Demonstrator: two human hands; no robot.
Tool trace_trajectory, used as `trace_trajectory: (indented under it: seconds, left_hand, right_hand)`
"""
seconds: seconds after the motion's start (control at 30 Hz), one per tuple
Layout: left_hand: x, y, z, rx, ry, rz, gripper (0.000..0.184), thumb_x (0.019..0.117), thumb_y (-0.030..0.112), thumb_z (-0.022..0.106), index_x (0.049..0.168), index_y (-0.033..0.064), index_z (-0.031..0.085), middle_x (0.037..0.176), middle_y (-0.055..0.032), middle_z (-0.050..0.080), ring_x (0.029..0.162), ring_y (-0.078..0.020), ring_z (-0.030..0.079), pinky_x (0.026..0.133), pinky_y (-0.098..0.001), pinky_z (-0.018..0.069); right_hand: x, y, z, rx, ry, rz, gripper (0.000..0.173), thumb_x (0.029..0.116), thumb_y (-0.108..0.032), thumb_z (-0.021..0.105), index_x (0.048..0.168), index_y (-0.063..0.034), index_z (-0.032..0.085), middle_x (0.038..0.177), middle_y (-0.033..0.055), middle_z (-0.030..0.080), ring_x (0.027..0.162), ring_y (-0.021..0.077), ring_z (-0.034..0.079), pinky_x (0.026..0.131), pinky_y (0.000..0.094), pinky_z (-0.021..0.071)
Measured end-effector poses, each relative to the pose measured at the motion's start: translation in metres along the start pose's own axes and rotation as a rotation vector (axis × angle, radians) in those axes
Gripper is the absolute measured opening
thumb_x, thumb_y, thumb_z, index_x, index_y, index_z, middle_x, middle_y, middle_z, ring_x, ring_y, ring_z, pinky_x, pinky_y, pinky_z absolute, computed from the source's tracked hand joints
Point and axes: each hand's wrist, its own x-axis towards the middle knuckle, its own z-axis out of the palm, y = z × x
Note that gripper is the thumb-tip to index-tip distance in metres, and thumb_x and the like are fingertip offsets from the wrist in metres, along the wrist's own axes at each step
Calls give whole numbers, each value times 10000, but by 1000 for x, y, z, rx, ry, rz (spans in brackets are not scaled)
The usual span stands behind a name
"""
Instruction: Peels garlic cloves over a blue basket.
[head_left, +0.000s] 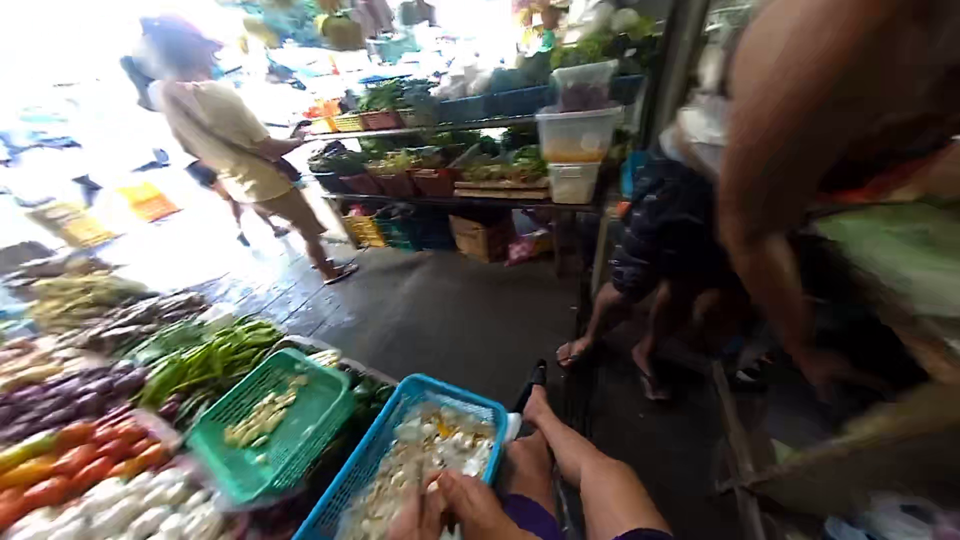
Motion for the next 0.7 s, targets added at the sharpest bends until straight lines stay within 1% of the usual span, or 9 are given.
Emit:
trace_trajectory:
  seconds: [0.17, 0.2, 0.27, 0.3, 0.37, 0.43, 0.5, 0.57, 0.7]
  left_hand:
    - [11, -4, -3, -264, 31, -297, 373, 1092, 230, 358, 1166, 3, 645, 792, -52, 682, 646, -141, 661, 643, -369, 598]
    - [14, -8, -5, -332, 21, -323, 371, 1099, 240, 350, 1174, 18, 637, 783, -41, 675, 626, -135, 650, 623, -354, 593]
    - [21, -16, -7, -448, 76, -362, 353, 1107, 246, 346, 1185, 29, 613, 687, 3, 562, 530, -108, 529, 522, -301, 505]
    - [25, -21, -8, -487, 119, -402, 342, 1110, 249, 354, 1193, 26, 600, 672, 11, 531, 500, -97, 468, 485, -280, 445]
    - [30, -27, -17, -520, 159, -501, 325, 1117, 239, 394, 1256, 15, 585, 751, -33, 644, 465, -79, 448, 441, -244, 401]
    - [34, -29, -23, -541, 113, -545, 303, 1108, 217, 436, 1319, 26, 539, 810, -63, 684, 453, -74, 437, 430, -232, 372]
    - [35, -28, -22, -533, 42, -505, 273, 1088, 199, 480, 1298, 28, 515, 795, -63, 685, 458, -70, 448, 431, -223, 366]
    - [33, -25, -20, -519, -31, -482, 241, 1078, 200, 504, 1236, 22, 546, 785, -64, 690, 461, -73, 467, 431, -222, 373]
    - [30, -20, -12, -585, -20, -457, 204, 1041, 152, 594, 1157, 3, 670, 739, -68, 671, 493, -80, 501, 448, -227, 403]
  right_hand:
    - [4, 9, 3, -65, -16, -25, 542, 1110, -395, 321, 1306, -10, 649, 1047, 65, 735, 897, 88, 694, 848, 327, 594]
    - [6, 12, 2, -69, -24, -19, 544, 1107, -410, 330, 1267, -18, 672, 1028, 55, 733, 903, 90, 691, 858, 335, 589]
    - [10, 12, 1, -3, 3, 47, 502, 1103, -389, 342, 1033, -39, 696, 873, 17, 713, 835, 88, 685, 824, 331, 584]
    - [13, 10, 1, 86, 20, 125, 503, 1104, -341, 319, 992, -11, 682, 846, 42, 727, 816, 117, 706, 821, 346, 596]
    - [19, 5, 1, 382, 50, 375, 478, 1119, -254, 267, 1138, 75, 614, 982, 160, 728, 854, 225, 726, 834, 400, 611]
    - [26, -2, -3, 645, 116, 628, 424, 1126, -228, 273, 1323, 21, 553, 1088, 188, 726, 868, 274, 728, 784, 426, 604]
    - [29, -7, -7, 760, 201, 767, 353, 1114, -225, 342, 1238, -36, 613, 1010, 138, 719, 797, 244, 704, 686, 398, 593]
    - [27, -8, -4, 736, 240, 794, 275, 1093, -248, 447, 1139, -61, 644, 891, 79, 672, 675, 173, 635, 568, 315, 538]
    - [20, -10, 4, 650, 163, 686, 254, 1087, -258, 508, 1188, -48, 609, 846, 68, 658, 573, 101, 579, 470, 217, 462]
